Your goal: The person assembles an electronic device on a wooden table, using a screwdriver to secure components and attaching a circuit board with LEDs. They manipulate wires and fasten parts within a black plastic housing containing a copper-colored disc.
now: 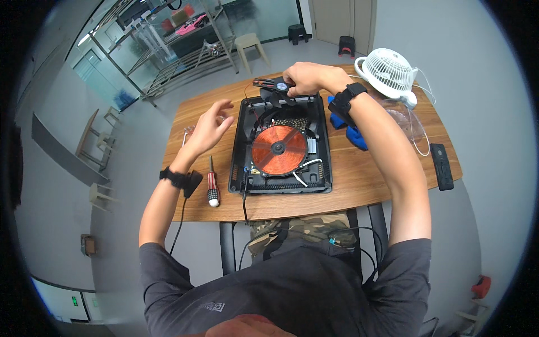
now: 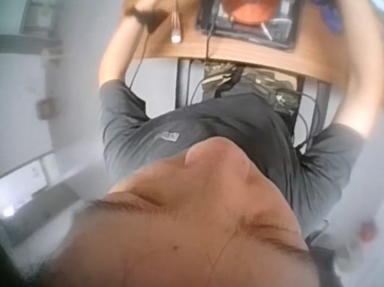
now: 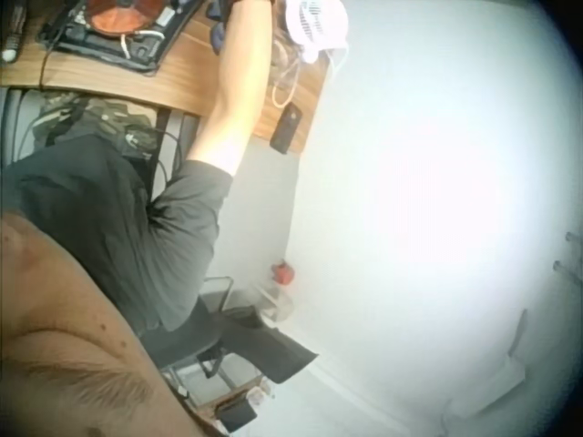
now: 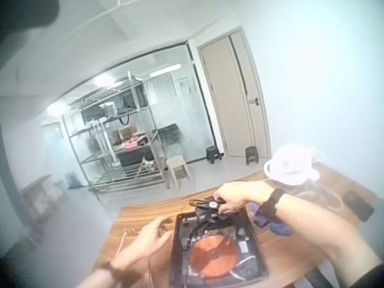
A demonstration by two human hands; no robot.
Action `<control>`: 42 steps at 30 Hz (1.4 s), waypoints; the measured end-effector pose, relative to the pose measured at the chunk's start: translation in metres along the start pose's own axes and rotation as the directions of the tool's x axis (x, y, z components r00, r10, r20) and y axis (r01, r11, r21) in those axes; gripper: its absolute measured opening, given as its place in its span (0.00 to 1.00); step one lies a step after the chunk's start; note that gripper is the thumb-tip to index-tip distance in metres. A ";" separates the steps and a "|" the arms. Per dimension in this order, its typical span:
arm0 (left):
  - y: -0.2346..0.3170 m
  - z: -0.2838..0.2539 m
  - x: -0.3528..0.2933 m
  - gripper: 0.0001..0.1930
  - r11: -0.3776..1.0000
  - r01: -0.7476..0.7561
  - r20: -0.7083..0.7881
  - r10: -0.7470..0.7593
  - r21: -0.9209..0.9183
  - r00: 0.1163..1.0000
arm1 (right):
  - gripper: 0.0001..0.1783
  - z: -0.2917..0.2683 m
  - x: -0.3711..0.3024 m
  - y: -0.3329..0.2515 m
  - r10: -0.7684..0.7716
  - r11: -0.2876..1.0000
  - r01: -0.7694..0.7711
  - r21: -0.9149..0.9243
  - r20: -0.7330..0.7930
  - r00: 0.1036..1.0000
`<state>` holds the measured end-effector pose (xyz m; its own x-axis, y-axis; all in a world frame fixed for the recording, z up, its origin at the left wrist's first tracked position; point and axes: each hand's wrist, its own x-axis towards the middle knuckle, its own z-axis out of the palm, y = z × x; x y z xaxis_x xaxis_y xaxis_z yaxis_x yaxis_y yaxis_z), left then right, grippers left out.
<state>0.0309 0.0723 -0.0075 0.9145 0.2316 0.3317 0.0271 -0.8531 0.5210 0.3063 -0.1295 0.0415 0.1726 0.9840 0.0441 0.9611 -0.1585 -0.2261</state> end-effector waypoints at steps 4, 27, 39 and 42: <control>-0.004 0.026 0.047 0.32 0.991 -0.002 -0.055 -0.006 -0.130 0.998 | 0.19 -0.012 0.005 0.000 -0.004 1.000 0.004 0.000 0.006 1.000; -0.010 0.043 0.057 0.17 0.897 -0.229 0.288 0.121 0.378 0.950 | 0.21 0.056 -0.004 0.025 0.057 0.995 -0.049 -0.085 0.096 0.994; -0.031 0.056 0.061 0.15 0.879 -0.211 0.342 0.058 0.428 0.938 | 0.18 0.082 0.003 0.027 0.026 0.999 -0.025 -0.019 0.023 0.999; -0.034 0.056 0.063 0.14 0.880 -0.196 0.382 0.018 0.433 0.924 | 0.18 0.089 0.006 0.022 -0.022 0.996 0.022 -0.091 0.003 1.000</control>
<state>0.1100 0.0896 -0.0486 0.9997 0.0202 0.0157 0.0193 -0.9984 0.0527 0.3093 -0.1193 -0.0499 0.1511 0.9875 0.0459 0.9803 -0.1437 -0.1356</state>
